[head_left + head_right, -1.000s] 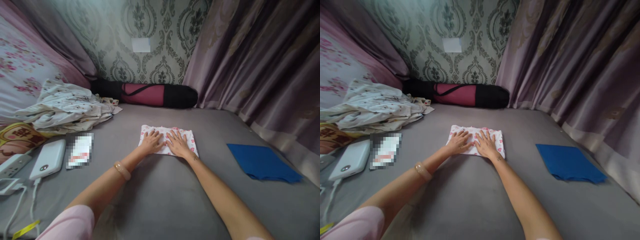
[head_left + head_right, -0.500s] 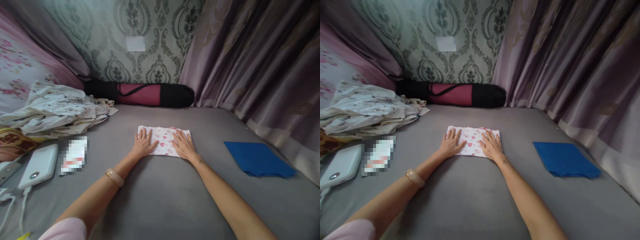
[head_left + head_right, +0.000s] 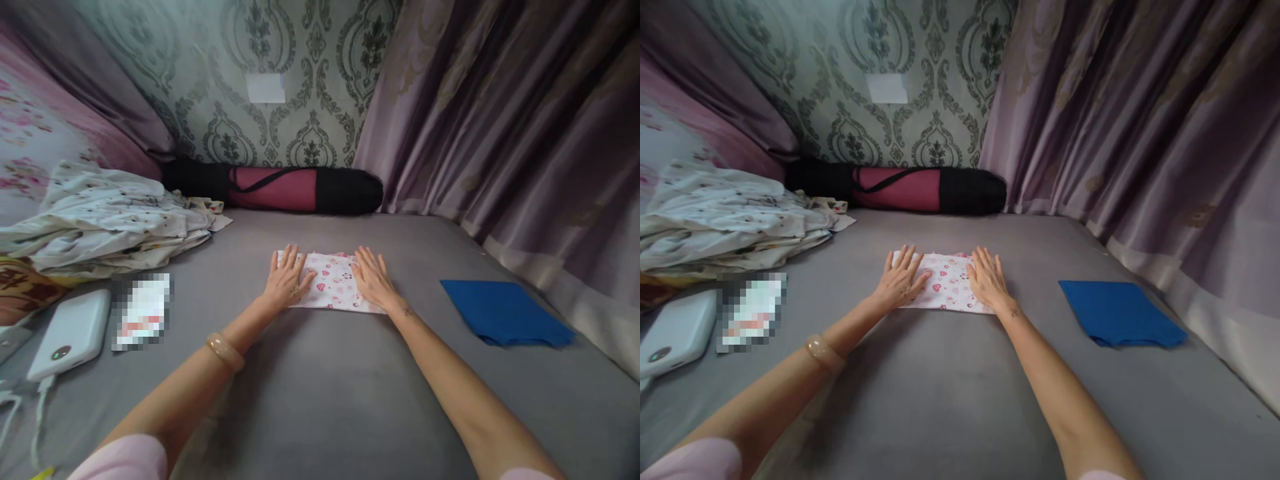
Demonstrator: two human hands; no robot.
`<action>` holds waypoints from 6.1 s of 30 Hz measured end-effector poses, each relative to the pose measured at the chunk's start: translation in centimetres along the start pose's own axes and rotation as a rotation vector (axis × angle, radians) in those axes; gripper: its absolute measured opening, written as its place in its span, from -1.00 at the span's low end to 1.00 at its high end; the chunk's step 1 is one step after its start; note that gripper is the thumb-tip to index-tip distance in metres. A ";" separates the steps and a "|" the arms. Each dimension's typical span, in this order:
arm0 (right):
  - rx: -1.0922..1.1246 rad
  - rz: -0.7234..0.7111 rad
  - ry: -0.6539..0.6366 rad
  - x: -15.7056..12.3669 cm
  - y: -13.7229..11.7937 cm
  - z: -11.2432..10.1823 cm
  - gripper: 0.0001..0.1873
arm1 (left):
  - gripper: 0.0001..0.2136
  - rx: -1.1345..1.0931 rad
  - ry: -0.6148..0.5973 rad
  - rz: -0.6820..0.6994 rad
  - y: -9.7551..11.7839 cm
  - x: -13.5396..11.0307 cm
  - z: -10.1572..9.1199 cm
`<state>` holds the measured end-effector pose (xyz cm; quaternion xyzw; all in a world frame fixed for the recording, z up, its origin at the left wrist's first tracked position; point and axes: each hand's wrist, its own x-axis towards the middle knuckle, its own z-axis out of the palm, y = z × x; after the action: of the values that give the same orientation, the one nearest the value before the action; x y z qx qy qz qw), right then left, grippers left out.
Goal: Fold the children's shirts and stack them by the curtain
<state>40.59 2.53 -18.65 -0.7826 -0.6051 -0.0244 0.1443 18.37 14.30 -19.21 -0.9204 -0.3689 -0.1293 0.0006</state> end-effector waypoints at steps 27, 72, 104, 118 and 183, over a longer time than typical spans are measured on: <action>-0.097 -0.090 -0.140 0.8 -2.3 2.6 -0.33 | -0.43 -0.056 -0.099 0.020 -1.2 -4.0 0.4; 0.021 -0.176 -0.247 5.4 -13.7 4.4 -0.37 | -0.66 -0.681 0.341 -0.484 -3.6 -3.4 1.3; 0.179 -0.243 -0.123 3.7 -16.9 5.2 -0.40 | -0.67 -0.728 0.390 -0.429 -3.5 -3.6 0.6; 0.040 -0.080 -0.119 1.1 -11.7 5.0 -0.39 | -0.55 -0.122 0.012 0.096 -1.7 -4.3 0.8; 0.741 0.033 -0.042 0.5 3.9 -8.6 -0.75 | -0.67 -0.389 -0.616 0.097 -5.6 6.8 -11.3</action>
<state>45.60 -0.05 -11.11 -0.6872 -0.5629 0.2148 0.4059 16.61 21.89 -7.21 -0.9156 -0.2760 0.0866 -0.2793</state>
